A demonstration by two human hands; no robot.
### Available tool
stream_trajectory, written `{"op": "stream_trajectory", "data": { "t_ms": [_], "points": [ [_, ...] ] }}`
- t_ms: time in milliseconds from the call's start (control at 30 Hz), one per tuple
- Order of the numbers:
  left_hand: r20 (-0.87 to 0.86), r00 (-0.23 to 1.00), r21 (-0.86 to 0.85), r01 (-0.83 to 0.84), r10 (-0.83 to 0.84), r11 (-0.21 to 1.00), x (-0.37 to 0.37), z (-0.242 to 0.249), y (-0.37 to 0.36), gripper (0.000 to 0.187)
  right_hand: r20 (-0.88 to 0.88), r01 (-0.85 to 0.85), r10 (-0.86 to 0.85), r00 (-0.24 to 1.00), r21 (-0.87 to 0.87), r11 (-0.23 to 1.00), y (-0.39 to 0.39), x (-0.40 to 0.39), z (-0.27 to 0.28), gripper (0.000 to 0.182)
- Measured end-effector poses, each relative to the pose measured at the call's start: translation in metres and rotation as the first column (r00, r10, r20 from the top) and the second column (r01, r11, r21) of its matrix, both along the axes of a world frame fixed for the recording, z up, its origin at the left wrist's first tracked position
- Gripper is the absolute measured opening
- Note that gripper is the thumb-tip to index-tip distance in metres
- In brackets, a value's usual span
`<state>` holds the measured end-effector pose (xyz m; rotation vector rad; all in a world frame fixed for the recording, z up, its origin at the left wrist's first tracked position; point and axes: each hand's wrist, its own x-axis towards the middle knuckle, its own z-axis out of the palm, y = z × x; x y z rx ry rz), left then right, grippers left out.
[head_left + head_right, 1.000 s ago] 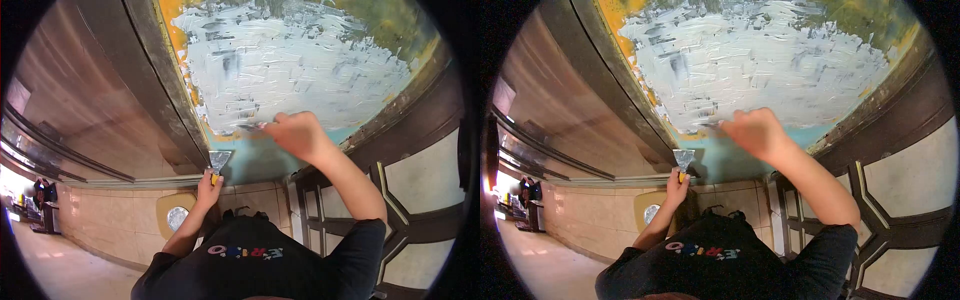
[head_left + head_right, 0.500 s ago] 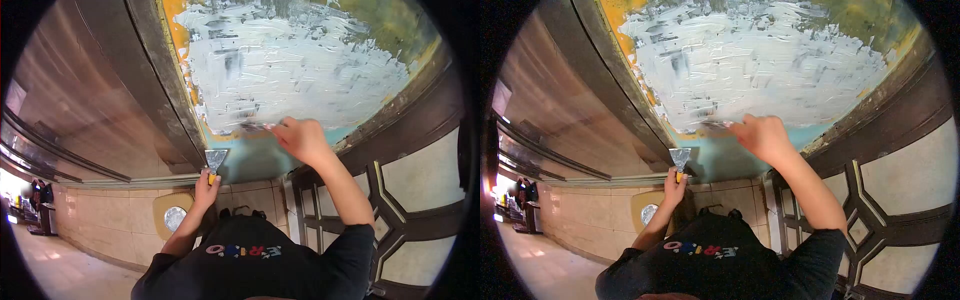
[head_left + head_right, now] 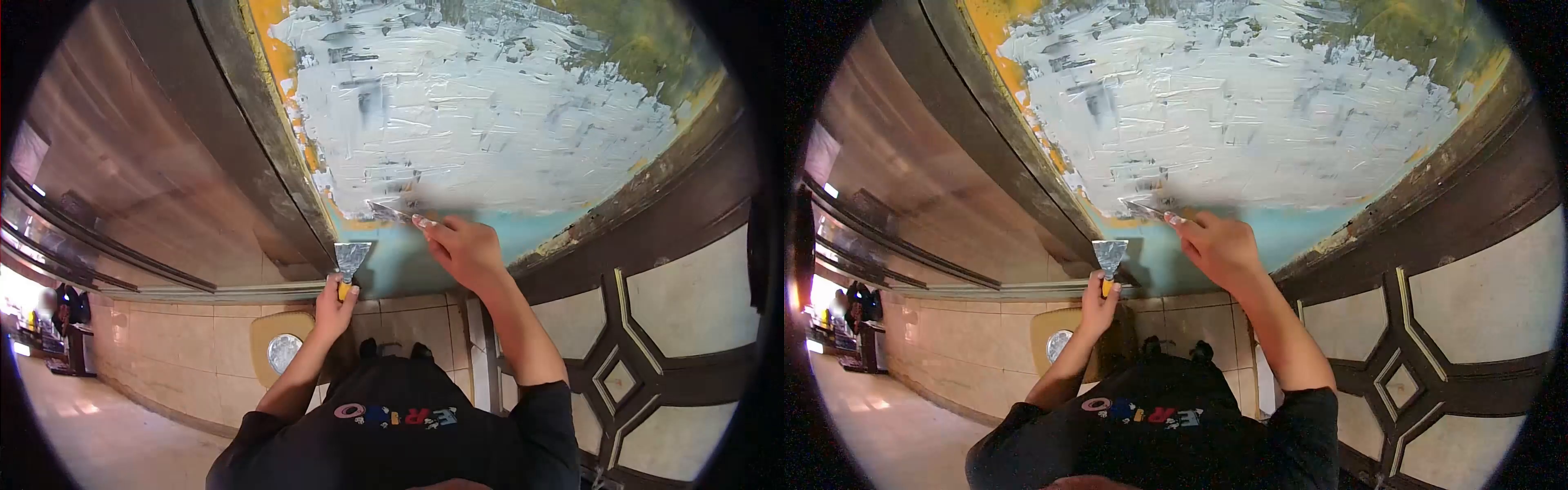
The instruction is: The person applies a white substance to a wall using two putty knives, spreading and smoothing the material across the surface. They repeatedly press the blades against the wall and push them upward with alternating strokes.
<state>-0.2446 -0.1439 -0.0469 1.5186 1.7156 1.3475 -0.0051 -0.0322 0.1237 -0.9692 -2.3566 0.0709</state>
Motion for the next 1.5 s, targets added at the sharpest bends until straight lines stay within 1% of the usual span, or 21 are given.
{"op": "stream_trajectory", "data": {
  "t_ms": [33, 133, 200, 300, 467, 533, 600, 733, 800, 900, 1000, 1133, 1200, 1233, 1267, 1300, 1333, 1367, 1400, 1467, 1500],
  "points": [
    [0.0, 1.0, 0.002, -0.001, 0.001, 1.0, -0.001, 0.0, 0.001, 0.032, 0.0, -0.001, 0.001, 1.0, 0.002, 1.0, 0.0, 0.001, 0.001, 0.04],
    [0.037, 0.999, -0.08, 0.035, -0.032, 0.996, -0.003, 0.002, -0.002, 0.033, 0.035, 0.015, -0.014, 0.999, -0.029, 0.999, -0.003, 0.006, 0.002, 0.042],
    [-0.057, 0.998, 0.0, -0.015, 0.015, 1.0, -0.001, 0.004, -0.003, 0.033, 0.022, 0.017, -0.017, 1.0, -0.008, 1.0, -0.002, 0.009, 0.002, 0.044],
    [-0.024, 0.999, -0.024, -0.037, 0.036, 0.999, 0.001, -0.001, -0.007, 0.032, 0.043, 0.027, -0.025, 0.999, -0.033, 0.999, -0.003, 0.013, 0.005, 0.044],
    [-0.042, 0.999, -0.011, -0.023, 0.022, 1.0, 0.005, -0.002, -0.009, 0.032, 0.025, 0.005, -0.005, 1.0, 0.004, 1.0, -0.001, 0.024, 0.002, 0.045],
    [-0.061, 0.998, -0.006, -0.033, 0.032, 0.999, 0.008, 0.002, -0.01, 0.032, 0.03, 0.005, -0.005, 1.0, 0.012, 1.0, -0.001, 0.026, 0.003, 0.046],
    [-0.032, 0.999, -0.018, -0.032, 0.031, 0.999, 0.011, 0.007, -0.011, 0.032, 0.017, 0.023, -0.023, 1.0, 0.042, 0.999, -0.003, 0.028, 0.006, 0.044],
    [-0.032, 0.998, 0.005, -0.052, 0.052, 0.999, 0.017, 0.013, -0.013, 0.031, 0.031, 0.043, -0.044, 0.999, 0.034, 0.998, -0.002, 0.034, -0.001, 0.047],
    [-0.023, 0.998, -0.034, -0.053, 0.052, 0.998, 0.019, 0.018, -0.015, 0.031, 0.031, 0.075, -0.077, 0.997, 0.057, 0.996, -0.003, 0.036, 0.0, 0.043],
    [-0.029, 0.998, -0.045, -0.049, 0.048, 0.998, 0.017, 0.007, -0.015, 0.031, 0.001, 0.069, -0.07, 0.998, 0.102, 0.992, -0.001, 0.043, -0.004, 0.041],
    [0.007, 0.999, -0.066, -0.039, 0.04, 0.997, 0.019, 0.004, -0.018, 0.031, -0.001, 0.095, -0.095, 0.995, 0.087, 0.992, -0.001, 0.048, -0.005, 0.038],
    [0.025, 0.999, -0.027, -0.045, 0.046, 0.999, 0.021, 0.007, -0.019, 0.031, -0.018, 0.109, -0.108, 0.994, 0.099, 0.989, -0.006, 0.06, -0.005, 0.035],
    [0.015, 0.999, -0.114, -0.05, 0.052, 0.992, 0.021, 0.013, -0.021, 0.03, -0.041, 0.105, -0.103, 0.994, 0.061, 0.993, -0.011, 0.073, -0.002, 0.034],
    [0.055, 0.998, -0.056, -0.003, 0.006, 0.998, 0.02, 0.014, -0.019, 0.023, -0.098, 0.103, -0.106, 0.99, -0.036, 0.994, -0.016, 0.08, -0.001, 0.033],
    [0.056, 0.998, -0.058, -0.008, 0.011, 0.998, 0.019, 0.017, -0.019, 0.023, -0.097, 0.097, -0.101, 0.99, -0.038, 0.995, -0.021, 0.085, -0.004, 0.033],
    [0.169, 0.985, -0.066, 0.054, -0.042, 0.996, 0.018, 0.021, -0.019, 0.019, -0.337, 0.025, -0.137, 0.932, -0.315, 0.949, -0.026, 0.089, -0.009, 0.031],
    [0.282, 0.955, -0.068, 0.117, -0.094, 0.991, 0.017, 0.023, -0.02, 0.017, -0.532, -0.113, -0.237, 0.813, -0.544, 0.831, -0.032, 0.092, -0.015, 0.03],
    [0.548, 0.831, -0.066, 0.159, -0.097, 0.985, 0.023, 0.012, -0.016, 0.022, -0.647, -0.302, -0.306, 0.698, -0.654, 0.694, -0.036, 0.093, -0.028, 0.026],
    [0.549, 0.83, -0.072, 0.16, -0.095, 0.985, 0.028, 0.019, -0.015, 0.022, -0.645, -0.301, -0.31, 0.698, -0.658, 0.69, -0.043, 0.09, -0.042, 0.026],
    [0.691, 0.654, 0.023, 0.406, -0.308, 0.914, 0.036, 0.049, -0.012, 0.029, -0.708, -0.506, -0.343, 0.617, -0.691, 0.516, -0.06, 0.069, -0.066, 0.032],
    [0.685, 0.652, 0.016, 0.432, -0.325, 0.902, 0.042, 0.056, -0.011, 0.031, -0.709, -0.506, -0.346, 0.615, -0.691, 0.516, -0.068, 0.059, -0.071, 0.032]
  ]
}}
